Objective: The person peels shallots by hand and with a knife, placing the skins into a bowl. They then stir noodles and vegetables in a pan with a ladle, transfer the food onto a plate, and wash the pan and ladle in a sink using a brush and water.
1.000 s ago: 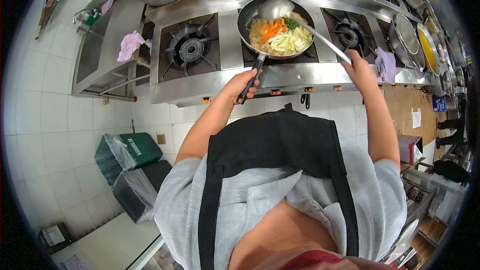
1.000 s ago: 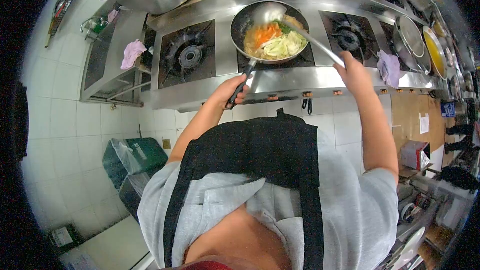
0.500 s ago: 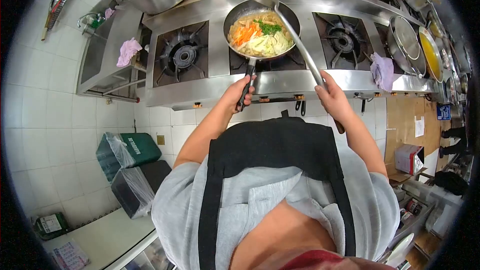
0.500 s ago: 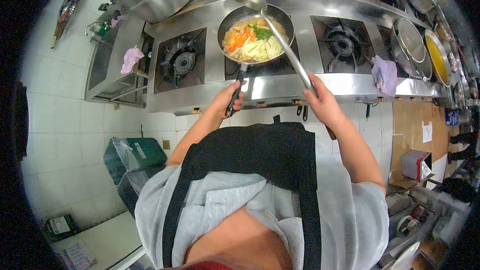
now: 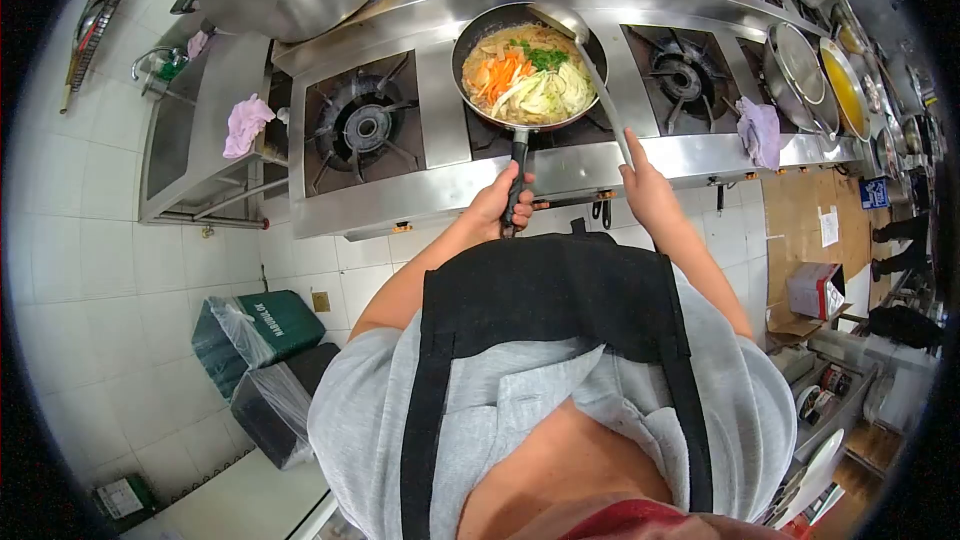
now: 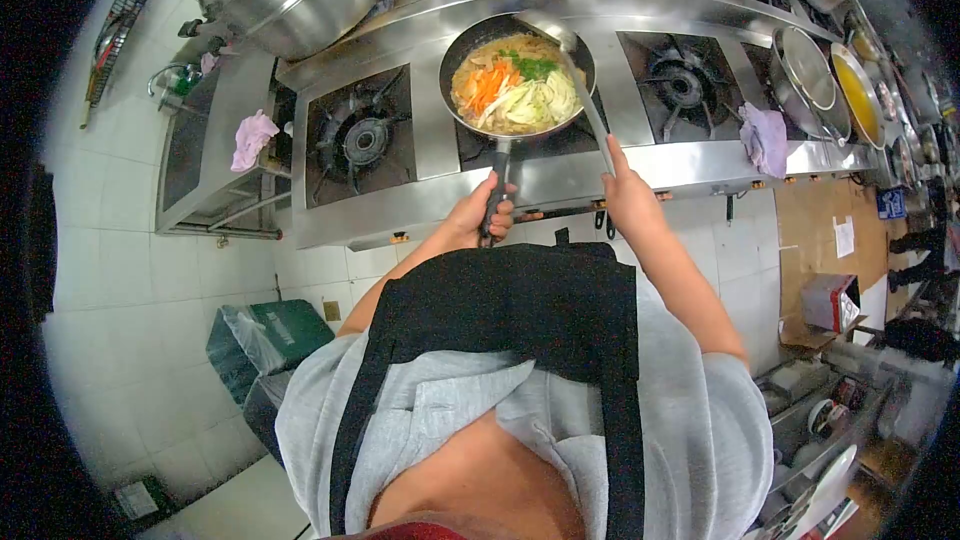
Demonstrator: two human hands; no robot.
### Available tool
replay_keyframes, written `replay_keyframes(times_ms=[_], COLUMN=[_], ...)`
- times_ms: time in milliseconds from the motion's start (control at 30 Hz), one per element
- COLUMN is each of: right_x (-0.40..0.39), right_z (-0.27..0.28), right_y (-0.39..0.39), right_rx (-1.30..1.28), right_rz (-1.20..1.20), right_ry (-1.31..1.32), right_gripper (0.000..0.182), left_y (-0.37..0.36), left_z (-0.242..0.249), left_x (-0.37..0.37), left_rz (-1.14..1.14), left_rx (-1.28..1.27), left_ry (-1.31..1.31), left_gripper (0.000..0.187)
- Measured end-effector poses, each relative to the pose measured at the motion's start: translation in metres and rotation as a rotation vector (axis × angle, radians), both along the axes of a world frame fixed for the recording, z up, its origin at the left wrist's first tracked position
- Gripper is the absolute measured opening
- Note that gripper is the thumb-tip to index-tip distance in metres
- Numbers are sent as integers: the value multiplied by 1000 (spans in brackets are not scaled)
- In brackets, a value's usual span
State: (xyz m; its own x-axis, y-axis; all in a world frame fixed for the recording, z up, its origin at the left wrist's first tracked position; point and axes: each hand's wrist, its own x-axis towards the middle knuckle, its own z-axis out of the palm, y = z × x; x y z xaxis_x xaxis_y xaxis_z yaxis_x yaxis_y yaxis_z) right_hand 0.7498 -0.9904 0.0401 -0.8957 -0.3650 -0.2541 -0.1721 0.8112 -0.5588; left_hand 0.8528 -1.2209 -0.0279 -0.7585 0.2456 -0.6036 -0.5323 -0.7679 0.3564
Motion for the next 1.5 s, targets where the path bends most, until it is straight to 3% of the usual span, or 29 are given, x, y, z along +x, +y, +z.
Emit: replay_keyframes(times_ms=[67, 133, 167, 300, 533, 600, 733, 833, 900, 933, 1000, 1033, 1167, 1200, 1500], right_x=[3, 2, 2, -1, -33, -47, -65, -64, -52, -46, -31, -20, 2, 6, 39], right_z=[-10, -39, -40, -9, 35, 65, 83, 64, 41, 28, 3, 0, -10, -9, 7], right_y=[-15, -29, -33, -49, 6, 20, 42, 49, 52, 54, 60, 58, 28, 22, 37], right_rx=[49, -212, -208, -45, 390, 637, 720, 573, 214, 158, -62, -33, -270, -345, -813], right_rz=[-44, -5, -12, 132, 556, 706, 743, 602, 268, 213, 134, 106, -72, -137, -179], right_ry=[-65, 47, 45, -21, 342, 505, 716, 702, 515, 438, 401, 383, 16, -95, -198], right_gripper=[56, 56, 56, 60, 70, 73, 76, 76, 79, 78, 55, 42, 33, 32, 24], left_y=[-3, -8, -12, -23, -41, -45, -59, -68, -62, -56, -40, -29, -45, -48, -41], left_z=[1, 0, -1, -2, 6, 5, 1, 5, 3, 4, 11, 21, 12, 8, 10], left_x=[1, 1, 2, 3, 5, 6, 6, -7, -3, -5, -1, 12, 4, -6, 23], left_rz=[-20, -46, -52, -96, -101, -90, -114, -136, -98, -74, -55, -70, -115, -110, -100], left_rx=[25, 52, 57, 41, -47, -40, -103, -189, -184, -177, -160, -226, -306, -214, -167], left_ry=[-3, 6, 3, 11, -29, -34, 29, 43, 17, -2, -38, -44, -59, 21, 27], left_gripper=[39, 40, 40, 38, 34, 34, 35, 33, 33, 32, 33, 36, 37, 36, 36])
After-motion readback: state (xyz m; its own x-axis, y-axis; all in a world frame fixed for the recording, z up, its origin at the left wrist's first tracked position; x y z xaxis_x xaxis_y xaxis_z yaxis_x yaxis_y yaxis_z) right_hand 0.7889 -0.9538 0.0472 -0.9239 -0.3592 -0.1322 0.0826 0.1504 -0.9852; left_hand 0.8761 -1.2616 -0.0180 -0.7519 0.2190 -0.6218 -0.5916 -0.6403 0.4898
